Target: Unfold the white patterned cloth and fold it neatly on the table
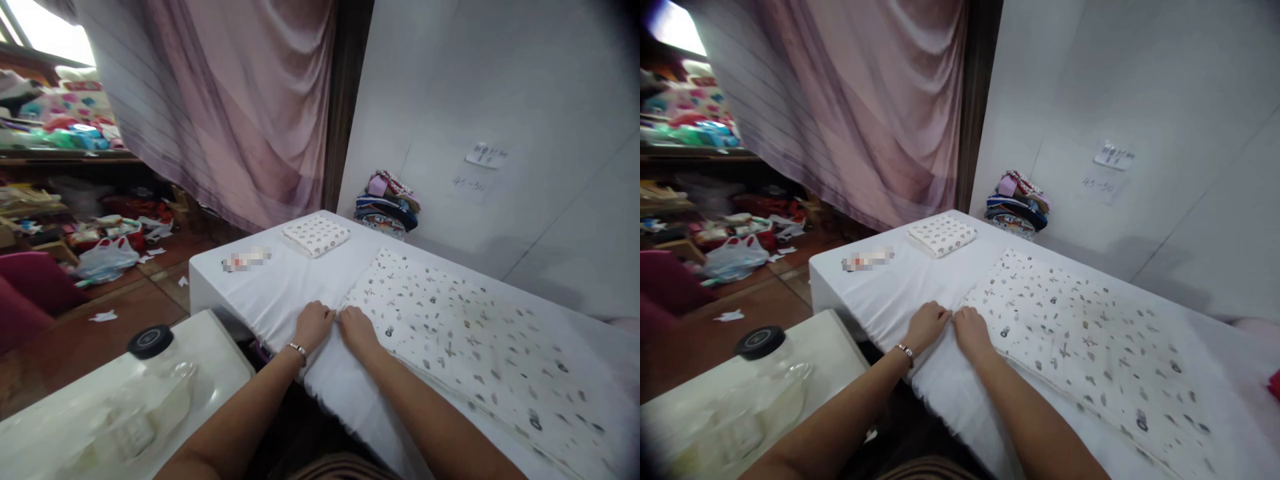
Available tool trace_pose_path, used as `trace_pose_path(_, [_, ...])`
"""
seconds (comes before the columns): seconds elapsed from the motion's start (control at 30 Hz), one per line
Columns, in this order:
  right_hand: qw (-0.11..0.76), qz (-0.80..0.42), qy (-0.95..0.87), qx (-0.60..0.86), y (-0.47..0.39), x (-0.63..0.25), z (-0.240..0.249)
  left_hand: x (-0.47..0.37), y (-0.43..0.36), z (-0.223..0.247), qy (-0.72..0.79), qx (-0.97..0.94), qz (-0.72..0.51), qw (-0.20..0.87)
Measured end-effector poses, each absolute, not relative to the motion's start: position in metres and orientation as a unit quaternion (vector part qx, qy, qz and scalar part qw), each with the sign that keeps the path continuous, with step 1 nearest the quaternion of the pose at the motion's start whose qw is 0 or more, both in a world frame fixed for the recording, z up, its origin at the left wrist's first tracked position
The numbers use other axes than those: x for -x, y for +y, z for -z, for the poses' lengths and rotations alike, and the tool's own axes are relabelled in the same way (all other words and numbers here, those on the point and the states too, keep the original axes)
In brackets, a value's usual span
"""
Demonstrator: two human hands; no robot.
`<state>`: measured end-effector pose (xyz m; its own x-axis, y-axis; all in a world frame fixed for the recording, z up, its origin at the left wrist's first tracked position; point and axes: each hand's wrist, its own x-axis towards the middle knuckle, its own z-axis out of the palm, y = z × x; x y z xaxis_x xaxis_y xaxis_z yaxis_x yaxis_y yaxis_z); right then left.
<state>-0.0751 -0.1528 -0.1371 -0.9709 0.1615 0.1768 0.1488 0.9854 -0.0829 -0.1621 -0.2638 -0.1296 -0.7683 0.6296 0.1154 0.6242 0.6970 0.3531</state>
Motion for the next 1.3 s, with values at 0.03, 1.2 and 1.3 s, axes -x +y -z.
trace_pose_path(0.03, [0.087, -0.025, -0.993, 0.079, -0.154, 0.077, 0.138, 0.164, -0.262, 0.128, 0.923, -0.339, -0.181, 0.014])
trace_pose_path(1.2, [0.122, -0.178, -0.975, 0.060, -0.129, -0.013, 0.122, 0.192, -0.239, 0.117, 0.872, -0.324, -0.267, 0.253])
trace_pose_path(1.3, [0.121, -0.152, -0.972, 0.135, -0.103, -0.088, 0.121, 0.192, -0.235, 0.109, 0.894, -0.339, -0.178, 0.233])
